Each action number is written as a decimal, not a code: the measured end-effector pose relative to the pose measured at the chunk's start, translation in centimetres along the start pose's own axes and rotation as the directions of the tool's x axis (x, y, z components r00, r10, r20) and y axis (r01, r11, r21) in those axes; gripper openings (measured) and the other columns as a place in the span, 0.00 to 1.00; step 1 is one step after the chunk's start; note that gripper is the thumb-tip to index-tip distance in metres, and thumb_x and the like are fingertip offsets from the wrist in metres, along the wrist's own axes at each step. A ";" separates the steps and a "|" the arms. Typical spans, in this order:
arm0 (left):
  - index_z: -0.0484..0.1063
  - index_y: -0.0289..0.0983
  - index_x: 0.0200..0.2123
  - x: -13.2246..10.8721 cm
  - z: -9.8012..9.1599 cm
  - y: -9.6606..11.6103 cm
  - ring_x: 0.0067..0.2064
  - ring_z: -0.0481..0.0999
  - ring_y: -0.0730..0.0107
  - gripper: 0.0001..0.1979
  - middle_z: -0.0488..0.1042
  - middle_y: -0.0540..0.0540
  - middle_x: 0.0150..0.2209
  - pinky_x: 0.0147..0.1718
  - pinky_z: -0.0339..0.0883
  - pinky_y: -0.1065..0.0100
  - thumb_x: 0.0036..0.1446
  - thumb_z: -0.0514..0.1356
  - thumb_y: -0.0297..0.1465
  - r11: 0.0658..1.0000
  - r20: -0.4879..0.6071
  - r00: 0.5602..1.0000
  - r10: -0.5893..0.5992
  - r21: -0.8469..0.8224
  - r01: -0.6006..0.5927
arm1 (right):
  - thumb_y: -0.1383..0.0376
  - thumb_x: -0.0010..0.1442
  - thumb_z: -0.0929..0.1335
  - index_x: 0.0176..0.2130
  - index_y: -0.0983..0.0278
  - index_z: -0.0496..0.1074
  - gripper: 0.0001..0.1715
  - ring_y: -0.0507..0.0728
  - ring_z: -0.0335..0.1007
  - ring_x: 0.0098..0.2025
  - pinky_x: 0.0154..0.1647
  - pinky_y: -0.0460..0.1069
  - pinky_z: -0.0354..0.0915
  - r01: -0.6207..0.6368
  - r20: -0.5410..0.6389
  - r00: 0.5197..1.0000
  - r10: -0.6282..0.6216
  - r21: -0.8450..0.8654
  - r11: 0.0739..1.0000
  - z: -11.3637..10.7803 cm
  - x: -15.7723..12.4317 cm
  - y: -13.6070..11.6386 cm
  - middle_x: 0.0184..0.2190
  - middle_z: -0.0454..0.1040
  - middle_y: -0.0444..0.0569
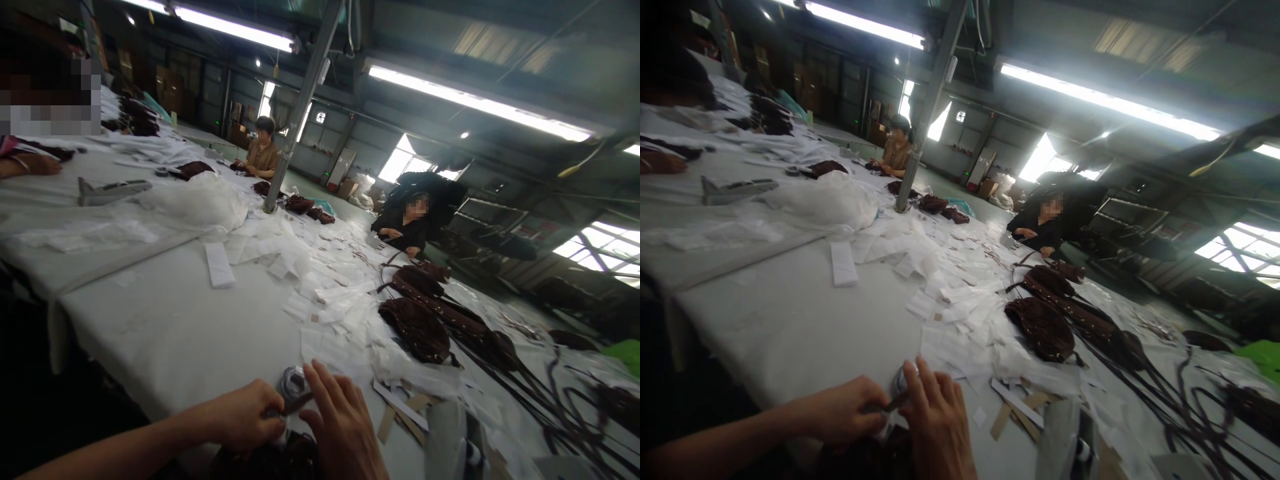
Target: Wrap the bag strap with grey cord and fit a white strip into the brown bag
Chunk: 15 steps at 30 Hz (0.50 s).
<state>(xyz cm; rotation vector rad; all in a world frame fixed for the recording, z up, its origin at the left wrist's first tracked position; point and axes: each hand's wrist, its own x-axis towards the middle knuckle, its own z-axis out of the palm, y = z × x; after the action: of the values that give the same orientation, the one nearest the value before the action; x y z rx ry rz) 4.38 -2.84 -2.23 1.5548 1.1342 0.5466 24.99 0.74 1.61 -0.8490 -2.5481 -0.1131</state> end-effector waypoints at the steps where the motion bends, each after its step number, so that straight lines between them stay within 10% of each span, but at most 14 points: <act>1: 0.68 0.37 0.25 0.0 0.1 0.1 0.18 0.68 0.72 0.09 0.65 0.54 0.17 0.15 0.54 0.75 0.52 0.51 0.30 1.000 0.007 1.000 -0.005 0.012 0.005 | 0.69 0.53 0.72 0.56 0.59 0.66 0.31 0.63 0.71 0.42 0.41 0.55 0.66 0.064 0.071 0.996 -0.061 -0.050 0.997 -0.7 0.8 -0.1 0.47 0.76 0.51; 8: 0.62 0.38 0.20 0.0 0.2 0.8 0.17 0.63 0.75 0.08 0.61 0.55 0.15 0.14 0.50 0.76 0.51 0.51 0.29 0.995 -0.035 0.998 0.046 0.085 -0.043 | 0.76 0.48 0.72 0.26 0.62 0.70 0.11 0.58 0.66 0.32 0.34 0.52 0.59 0.171 0.225 0.964 -0.142 -0.116 0.979 -0.4 1.9 -0.4 0.26 0.73 0.45; 12: 0.63 0.38 0.22 -0.2 0.0 1.1 0.15 0.63 0.74 0.08 0.60 0.56 0.14 0.11 0.50 0.76 0.52 0.51 0.31 1.000 0.023 1.000 -0.016 -0.014 0.016 | 0.74 0.56 0.67 0.24 0.62 0.71 0.11 0.54 0.65 0.27 0.29 0.48 0.57 -0.091 0.106 0.992 0.074 0.158 0.983 1.0 1.2 -0.7 0.21 0.72 0.44; 15: 0.65 0.38 0.23 -0.2 0.0 0.5 0.16 0.65 0.73 0.09 0.61 0.55 0.14 0.11 0.51 0.77 0.52 0.52 0.33 0.997 0.034 0.999 -0.030 -0.063 0.032 | 0.62 0.61 0.65 0.26 0.63 0.75 0.16 0.54 0.68 0.26 0.29 0.47 0.61 -0.415 0.083 0.899 0.430 0.473 0.777 0.2 1.1 -0.4 0.21 0.73 0.45</act>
<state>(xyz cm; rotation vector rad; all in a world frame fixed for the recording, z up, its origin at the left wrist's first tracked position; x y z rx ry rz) 4.48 -2.94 -1.71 1.4836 1.1041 0.5298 23.90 1.04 1.88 -1.1642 -2.1338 0.6224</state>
